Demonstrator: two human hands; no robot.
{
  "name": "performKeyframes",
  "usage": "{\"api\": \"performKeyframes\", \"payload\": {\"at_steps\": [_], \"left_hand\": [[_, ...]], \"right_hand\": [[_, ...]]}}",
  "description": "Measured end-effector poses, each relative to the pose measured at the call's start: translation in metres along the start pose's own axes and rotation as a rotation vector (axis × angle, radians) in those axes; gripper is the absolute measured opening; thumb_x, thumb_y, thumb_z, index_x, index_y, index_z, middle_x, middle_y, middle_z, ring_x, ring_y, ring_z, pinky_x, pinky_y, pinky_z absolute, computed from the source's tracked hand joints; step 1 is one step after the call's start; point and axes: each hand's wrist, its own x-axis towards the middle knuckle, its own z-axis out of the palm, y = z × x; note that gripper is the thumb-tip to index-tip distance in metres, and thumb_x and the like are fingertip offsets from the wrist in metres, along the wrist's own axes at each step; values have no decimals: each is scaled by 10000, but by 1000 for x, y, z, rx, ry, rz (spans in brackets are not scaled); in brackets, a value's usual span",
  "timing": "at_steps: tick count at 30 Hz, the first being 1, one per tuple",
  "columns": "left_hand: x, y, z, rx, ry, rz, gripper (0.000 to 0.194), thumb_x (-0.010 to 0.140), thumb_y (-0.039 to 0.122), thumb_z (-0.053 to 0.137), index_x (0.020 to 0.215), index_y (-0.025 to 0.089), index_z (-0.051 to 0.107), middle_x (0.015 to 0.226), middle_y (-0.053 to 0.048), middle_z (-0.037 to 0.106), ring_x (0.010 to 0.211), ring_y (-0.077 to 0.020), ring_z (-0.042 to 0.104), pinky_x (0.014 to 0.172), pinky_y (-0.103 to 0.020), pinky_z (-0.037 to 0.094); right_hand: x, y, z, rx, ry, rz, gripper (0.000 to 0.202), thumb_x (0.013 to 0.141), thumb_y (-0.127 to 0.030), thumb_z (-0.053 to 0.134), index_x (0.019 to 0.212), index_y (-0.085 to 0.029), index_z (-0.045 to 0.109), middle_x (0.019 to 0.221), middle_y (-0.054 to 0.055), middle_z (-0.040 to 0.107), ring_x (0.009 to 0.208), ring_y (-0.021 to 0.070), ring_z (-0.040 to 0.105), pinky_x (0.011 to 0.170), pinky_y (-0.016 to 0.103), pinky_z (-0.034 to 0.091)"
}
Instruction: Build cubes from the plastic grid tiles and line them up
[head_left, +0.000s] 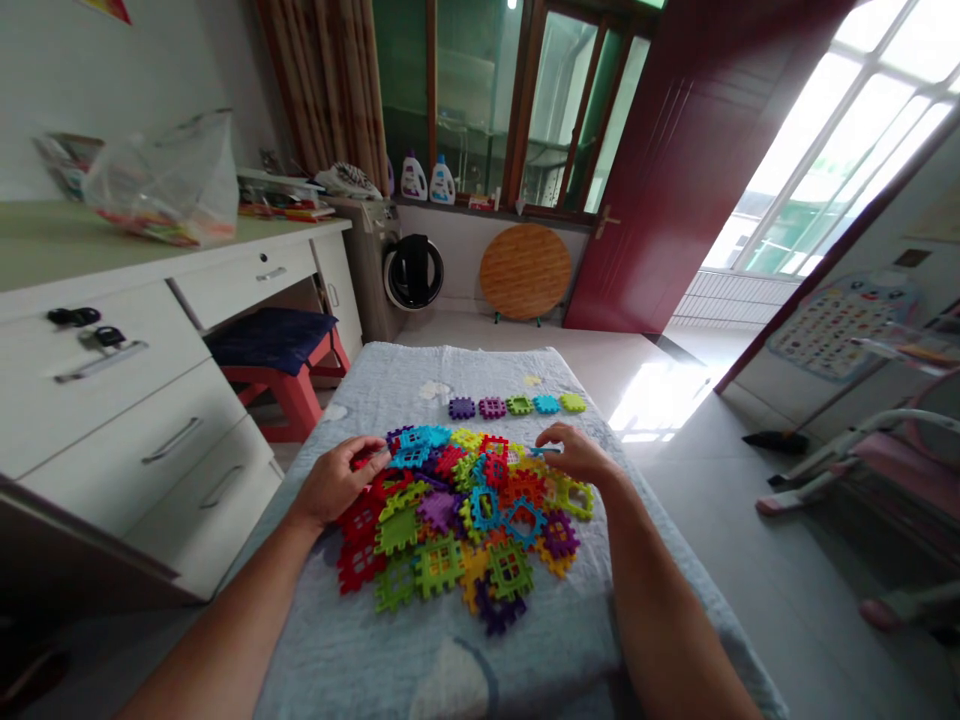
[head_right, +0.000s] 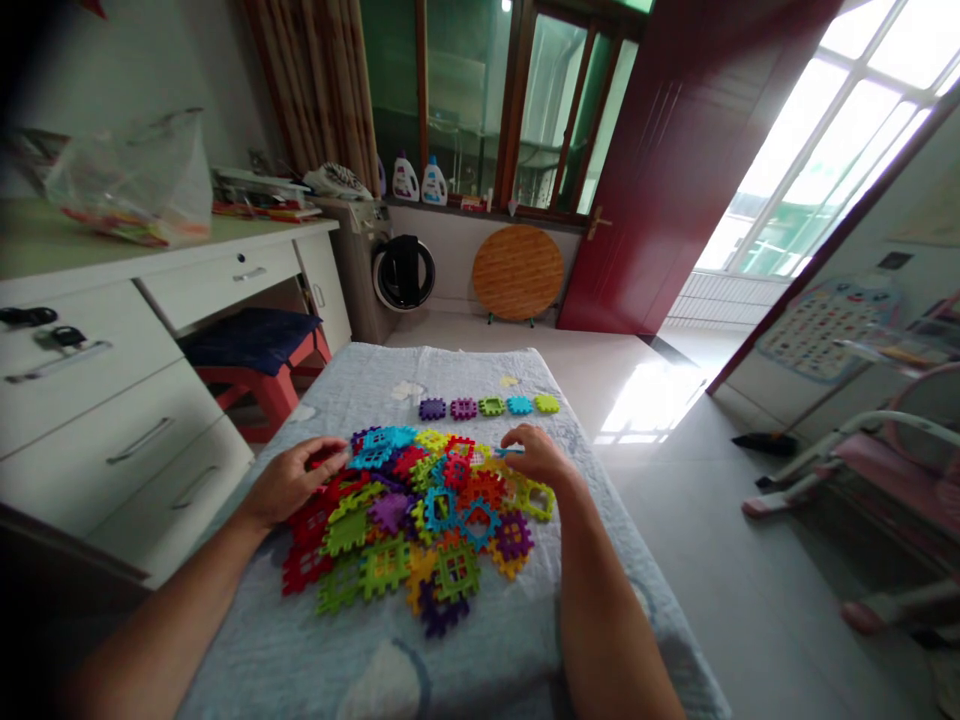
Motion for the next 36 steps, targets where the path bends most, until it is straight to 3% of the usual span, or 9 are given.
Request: {"api": "performKeyframes", "payload": {"at_steps": [5,8,11,14,17,24,28,32,36], "left_hand": [[0,0,1,21,11,8,458,751,565,544,993,192,655,1014,-52,709,944,-220,651,833,-282,502],[-1,3,0,32,20,12,462,755,572,533,983,192,660,1008,-51,711,944,-220,652,830,-279,501],[-1,5,0,43,23,7,470,752,579,529,978,188,659,1007,-55,711,940,-222,653,847,-287,495],[-1,4,0,42,16,5,478,752,584,527,983,185,653,1013,-59,710,953,-228,649,874,-303,487],[0,1,1,33,13,-8,484,748,585,530,994,186,649,1019,-61,708,959,-233,647,880,-311,487],[1,-5,3,19,17,-8,457,756,569,543,1000,196,648,1023,-51,705,953,-223,647,872,-296,486],[1,-4,3,32,16,-8,449,756,566,546,990,197,648,1016,-45,706,947,-220,649,874,-293,481],[1,-2,2,33,10,-7,458,754,571,545,992,194,650,1018,-47,707,957,-221,646,883,-294,475],[1,-3,3,26,15,-4,465,751,577,543,993,195,651,1017,-48,709,960,-223,645,877,-294,479]], "right_hand": [[1,-33,1,59,87,-183,156,768,-239,598,906,-204,663,967,46,628,936,179,552,906,324,380],[3,-55,12,22,35,-269,388,727,-356,672,1076,-195,619,1041,67,616,989,210,521,928,349,362],[3,-65,23,-32,-19,-280,553,663,-341,716,1173,-189,563,1044,77,609,998,236,501,917,363,364],[3,-67,26,15,-17,-281,462,657,-236,686,1105,-195,581,991,61,603,932,211,519,860,335,394],[1,-71,27,141,78,-304,403,675,-190,652,1071,-192,579,963,47,592,877,177,534,817,313,419],[4,-81,31,363,168,-298,502,770,-343,653,1234,-212,514,1065,65,619,898,170,564,807,324,446],[7,-66,24,347,278,-228,249,835,-229,555,1078,-203,600,956,44,650,813,145,561,771,306,437],[7,-61,28,160,170,-291,220,783,-189,615,1002,-196,643,952,47,667,913,184,551,863,347,390],[9,-68,37,114,123,-272,233,746,-121,608,960,-197,658,904,39,671,882,177,548,830,323,388]]}}
